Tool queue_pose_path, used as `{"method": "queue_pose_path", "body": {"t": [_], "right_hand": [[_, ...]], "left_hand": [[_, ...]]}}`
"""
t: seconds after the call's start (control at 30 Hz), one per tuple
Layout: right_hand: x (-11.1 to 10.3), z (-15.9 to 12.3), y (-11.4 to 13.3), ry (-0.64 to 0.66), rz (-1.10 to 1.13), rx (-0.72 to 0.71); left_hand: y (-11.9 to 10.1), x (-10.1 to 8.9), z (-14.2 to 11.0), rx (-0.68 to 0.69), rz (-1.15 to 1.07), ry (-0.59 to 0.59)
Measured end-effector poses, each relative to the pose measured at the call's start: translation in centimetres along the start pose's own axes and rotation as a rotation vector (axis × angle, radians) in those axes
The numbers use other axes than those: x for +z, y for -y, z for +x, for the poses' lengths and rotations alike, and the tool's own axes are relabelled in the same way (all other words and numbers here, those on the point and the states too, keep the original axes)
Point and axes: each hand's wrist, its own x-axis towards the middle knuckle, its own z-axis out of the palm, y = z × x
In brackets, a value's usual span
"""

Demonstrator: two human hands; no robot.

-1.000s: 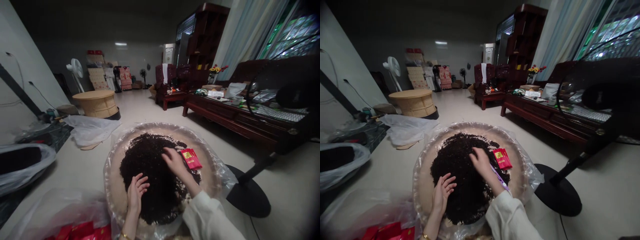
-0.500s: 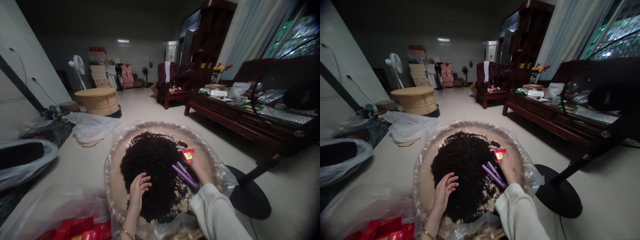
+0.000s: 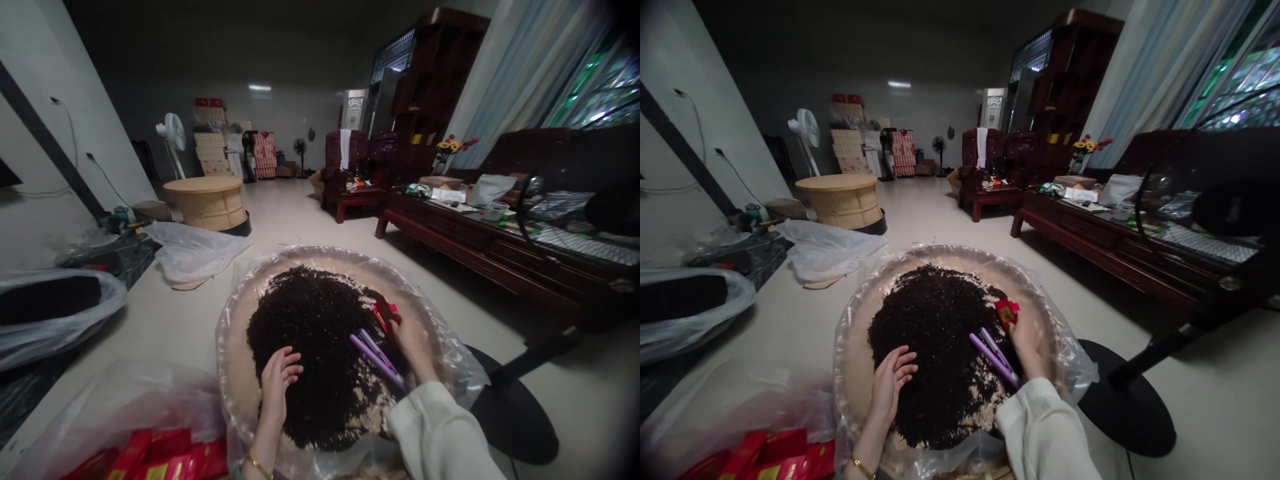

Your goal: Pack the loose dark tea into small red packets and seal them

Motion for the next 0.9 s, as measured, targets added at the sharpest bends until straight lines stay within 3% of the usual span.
{"method": "queue_pose_path", "body": {"t": [0.1, 0.2, 0.23, 0.3, 0.37, 0.43, 0.6, 0.73, 0.9], "right_hand": [[-1.8, -0.2, 1.2, 0.012, 0.099, -0.165], [-3.6, -2.6, 4.1, 0.188, 0.229, -0.626], [-4.0, -3.9, 5.3, 0.270, 0.220, -0.789], [-4.5, -6.7, 7.9, 0.307, 0.123, -1.020], [-4.4, -8.9, 9.9, 0.308, 0.068, -1.146], [-3.8, -10.1, 10.9, 0.244, 0.159, -1.132], [-0.6, -10.0, 10.1, -0.081, 0.553, -0.826], [1.2, -10.6, 9.7, -0.164, 0.641, -0.846], [1.2, -11.8, 10.4, -0.240, 0.684, -0.872]], "left_hand": [[0.1, 0.1, 0.0, 0.088, 0.044, -0.022], [-0.1, 0.4, -0.7, 0.323, 0.105, -0.036], [-0.1, 0.5, -1.1, 0.409, 0.135, -0.014], [-0.2, 0.7, -1.8, 0.502, 0.240, 0.100], [0.0, 0.7, -2.3, 0.473, 0.375, 0.211], [0.4, 0.7, -2.3, 0.410, 0.460, 0.221], [1.0, 0.5, -1.2, 0.404, 0.419, -0.023], [0.9, 0.6, -0.9, 0.404, 0.384, -0.033], [0.8, 0.5, -1.0, 0.391, 0.354, -0.055]]}}
